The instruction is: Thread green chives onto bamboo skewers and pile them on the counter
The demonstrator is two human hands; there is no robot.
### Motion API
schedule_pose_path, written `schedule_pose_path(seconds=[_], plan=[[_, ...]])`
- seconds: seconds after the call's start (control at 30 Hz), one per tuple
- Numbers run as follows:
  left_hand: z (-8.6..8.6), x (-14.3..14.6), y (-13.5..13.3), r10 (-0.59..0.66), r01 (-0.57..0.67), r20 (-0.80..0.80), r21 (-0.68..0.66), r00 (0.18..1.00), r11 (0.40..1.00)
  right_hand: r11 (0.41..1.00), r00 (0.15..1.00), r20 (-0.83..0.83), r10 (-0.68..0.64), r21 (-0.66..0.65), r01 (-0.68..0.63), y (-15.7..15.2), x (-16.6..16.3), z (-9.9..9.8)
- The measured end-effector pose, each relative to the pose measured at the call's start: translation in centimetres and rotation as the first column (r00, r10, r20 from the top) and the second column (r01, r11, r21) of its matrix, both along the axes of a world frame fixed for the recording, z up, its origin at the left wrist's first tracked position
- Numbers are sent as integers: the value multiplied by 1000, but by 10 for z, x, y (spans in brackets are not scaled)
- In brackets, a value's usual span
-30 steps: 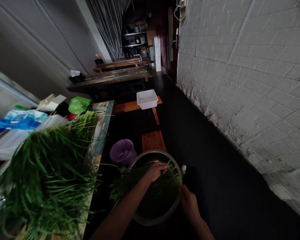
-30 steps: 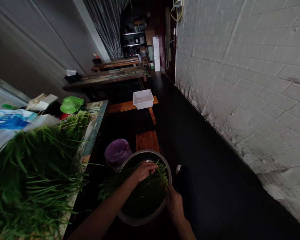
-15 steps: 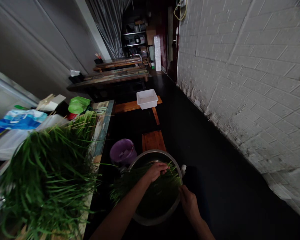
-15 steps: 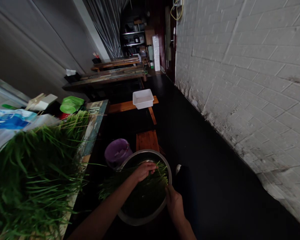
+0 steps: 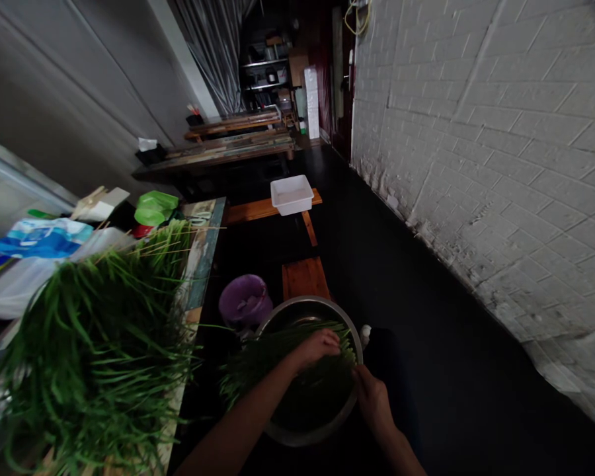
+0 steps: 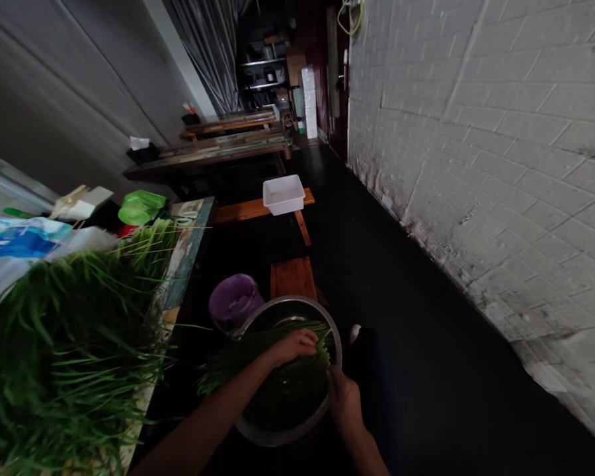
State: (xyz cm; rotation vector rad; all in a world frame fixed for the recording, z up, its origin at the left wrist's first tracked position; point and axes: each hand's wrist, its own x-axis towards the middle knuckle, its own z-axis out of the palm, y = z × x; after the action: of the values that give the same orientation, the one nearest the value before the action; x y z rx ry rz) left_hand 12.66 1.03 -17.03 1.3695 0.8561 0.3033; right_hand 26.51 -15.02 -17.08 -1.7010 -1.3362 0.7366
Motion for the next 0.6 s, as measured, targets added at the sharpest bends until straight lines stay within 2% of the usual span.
schedule_pose_path(seconds=[0.07,0.13,0.2,0.27,0.37,0.47,0.6], plan=[[-6,3,-4,-52,52,-11,48,999,998,1000,999,-27,-22,-12,21,-2,0,-4],[-15,8,-6,-38,40,-35,51,999,998,998,997,-56,-50,-35,48,-6,2,-7],[-27,15,-6,53,-40,-110,115,993,993,995,993,-89,-83,-70,77,-11,5,-9],[-39,24,-4,174,-120,-191,265,966,957,989,987,-113,-117,-102,106,-15,9,-11],[-52,34,2,238,-98,-270,447,933,889,986,983,-123,-133,-116,119,-18,12,-12],[-54,33,10,258,-75,-298,511,919,856,986,984,-118,-132,-116,118,-19,11,-10],[-48,21,18,232,-73,-240,532,943,844,989,983,-132,-126,-94,115,-18,10,-10]])
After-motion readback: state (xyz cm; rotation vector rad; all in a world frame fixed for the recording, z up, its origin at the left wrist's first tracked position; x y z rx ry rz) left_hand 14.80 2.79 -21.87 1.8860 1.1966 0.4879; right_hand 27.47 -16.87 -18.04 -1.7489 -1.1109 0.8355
